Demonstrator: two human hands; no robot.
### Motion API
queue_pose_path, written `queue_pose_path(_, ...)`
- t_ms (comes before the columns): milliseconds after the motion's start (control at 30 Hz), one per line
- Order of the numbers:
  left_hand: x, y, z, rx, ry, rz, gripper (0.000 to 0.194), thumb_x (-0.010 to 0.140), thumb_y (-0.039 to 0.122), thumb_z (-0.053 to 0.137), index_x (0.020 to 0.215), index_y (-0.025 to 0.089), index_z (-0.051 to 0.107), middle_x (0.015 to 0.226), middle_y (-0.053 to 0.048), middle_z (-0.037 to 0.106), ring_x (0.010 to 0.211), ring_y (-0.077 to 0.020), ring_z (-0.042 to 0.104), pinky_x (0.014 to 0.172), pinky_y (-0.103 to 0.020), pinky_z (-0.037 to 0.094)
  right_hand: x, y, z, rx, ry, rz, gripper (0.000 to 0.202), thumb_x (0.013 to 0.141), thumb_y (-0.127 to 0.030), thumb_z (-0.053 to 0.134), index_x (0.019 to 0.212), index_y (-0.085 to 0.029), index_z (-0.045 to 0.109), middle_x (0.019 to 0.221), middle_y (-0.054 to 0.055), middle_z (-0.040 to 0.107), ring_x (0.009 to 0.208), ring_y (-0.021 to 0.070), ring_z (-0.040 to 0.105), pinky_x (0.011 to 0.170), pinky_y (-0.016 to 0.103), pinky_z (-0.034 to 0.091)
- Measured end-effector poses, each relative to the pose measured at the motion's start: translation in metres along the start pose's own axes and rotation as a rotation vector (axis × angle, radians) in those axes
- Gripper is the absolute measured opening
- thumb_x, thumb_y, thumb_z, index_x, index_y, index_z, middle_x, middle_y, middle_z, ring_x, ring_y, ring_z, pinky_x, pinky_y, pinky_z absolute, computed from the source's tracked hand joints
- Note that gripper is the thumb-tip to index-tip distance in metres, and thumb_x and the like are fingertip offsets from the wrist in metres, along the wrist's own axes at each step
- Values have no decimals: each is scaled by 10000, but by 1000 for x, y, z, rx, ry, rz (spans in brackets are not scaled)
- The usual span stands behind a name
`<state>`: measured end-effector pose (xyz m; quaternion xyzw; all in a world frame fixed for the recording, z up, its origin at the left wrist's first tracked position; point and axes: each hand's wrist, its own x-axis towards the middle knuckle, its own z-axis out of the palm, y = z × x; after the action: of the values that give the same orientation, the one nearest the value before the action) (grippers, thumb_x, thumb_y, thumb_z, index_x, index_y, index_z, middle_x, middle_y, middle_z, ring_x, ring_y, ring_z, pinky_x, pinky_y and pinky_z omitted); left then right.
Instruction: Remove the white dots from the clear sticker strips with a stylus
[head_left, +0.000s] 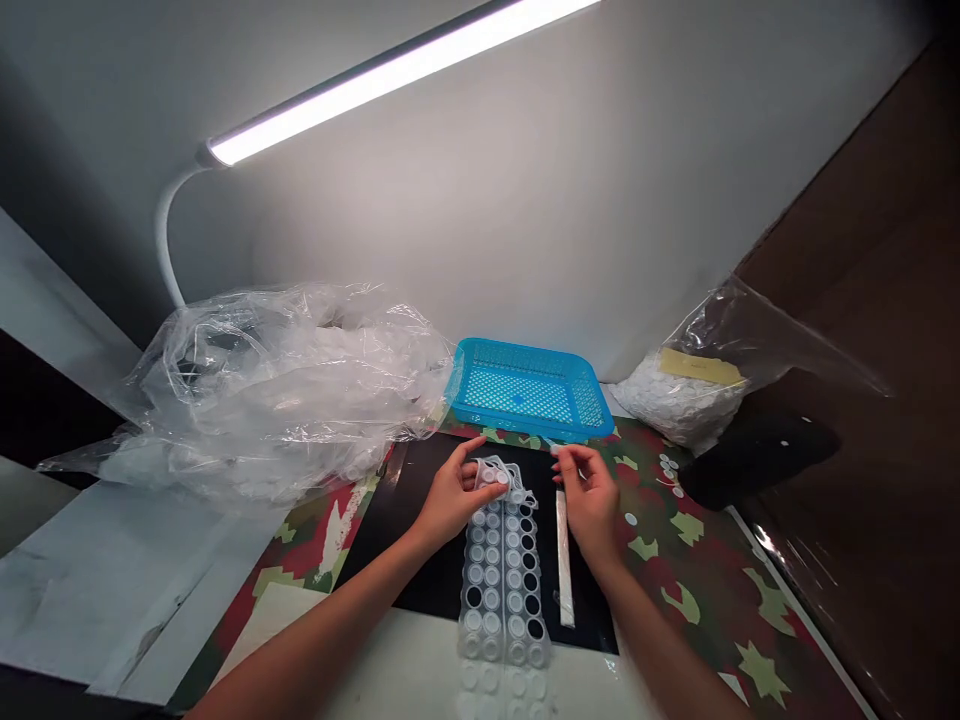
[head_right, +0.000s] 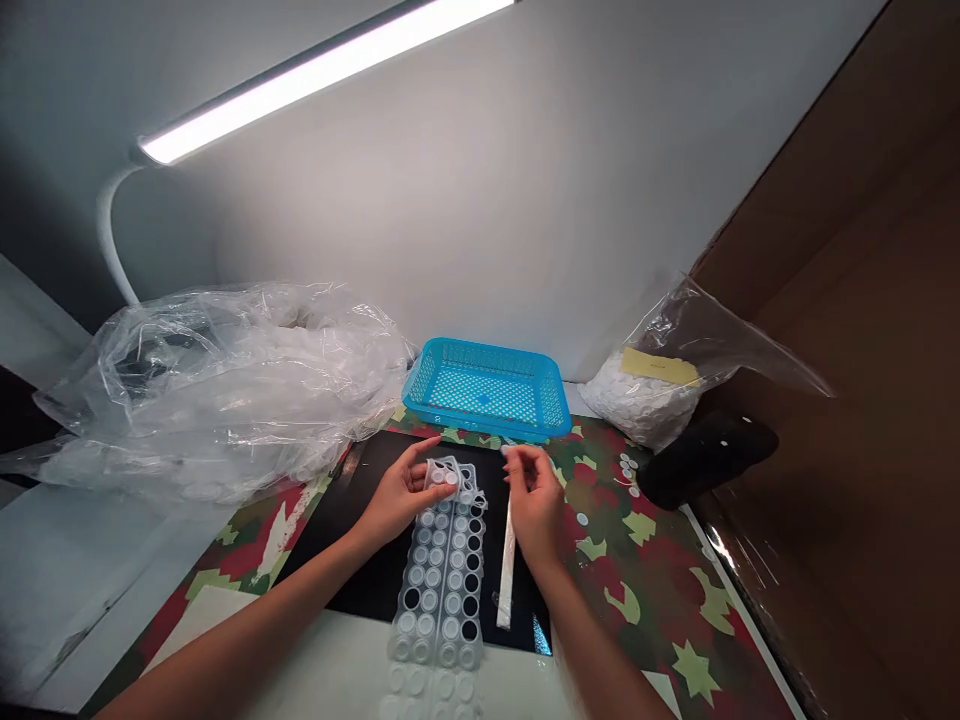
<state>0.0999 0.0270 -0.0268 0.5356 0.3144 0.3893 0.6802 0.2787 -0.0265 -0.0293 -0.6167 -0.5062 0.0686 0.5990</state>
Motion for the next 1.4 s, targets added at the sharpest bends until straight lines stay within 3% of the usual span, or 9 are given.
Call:
queue_pose_path(167, -1, -1, 1, 29, 10, 20, 803, 662, 324, 780, 1334, 127, 385, 614, 66, 559, 565, -83, 537, 566, -192, 397, -13, -21, 6, -41, -306, -256, 98, 882, -262, 568, 903, -234, 660, 885, 45, 689, 857, 215, 633, 818, 374, 508)
queue_pose_path(433, -1, -7, -1, 61, -9, 33, 817, 680, 322, 765, 1371, 130, 373, 622, 57, 558, 564, -81, 529, 555, -188, 384, -9, -18, 1, -60, -522, -406, 205, 882, -185, 534, 1058, -229, 629, 960, 56, 690, 913, 210, 626, 812, 373, 525)
queue_pose_path(733, -2, -3, -1, 34, -83, 22, 829, 697, 282, 739, 1413, 135, 346, 757, -10, 662, 647, -107, 594, 614, -207, 430, -8, -16, 2, -36, -451, -266, 112, 887, -263, 558, 932, -235, 657, 891, 39, 695, 843, 205, 651, 762, 344, 536)
queue_pose_path(900, -1, -5, -1, 27, -80, 17, 809, 724, 323, 725, 1410, 130, 342, 902, -74, 709, 806, -169, 660, 723, -256, 482, -6, -4, 6, -13, -254, -83, 182, 919, -338, 509, 908, -196, 622, 812, 44, 690, 703, 184, 671, 616, 299, 562)
queue_pose_path(1100, -1, -4, 0, 32, -58, 30, 765, 750, 369, 703, 1399, 145, 364, 980, -98, 712, 932, -213, 667, 803, -302, 500, -2, 2, 4, -14, -51, -24, 253, 940, -383, 449, 972, -174, 589, 862, 80, 683, 710, 190, 666, 639, 334, 573)
queue_pose_path(1400, -2, -8, 0, 87, -75, 59, 712, 770, 390, 686, 1383, 155, 411, 916, -80, 716, 851, -202, 675, 782, -302, 506, -12, -20, 7, -56, -368, -279, 150, 879, -241, 570, 966, -261, 691, 932, 39, 723, 902, 233, 651, 832, 404, 519)
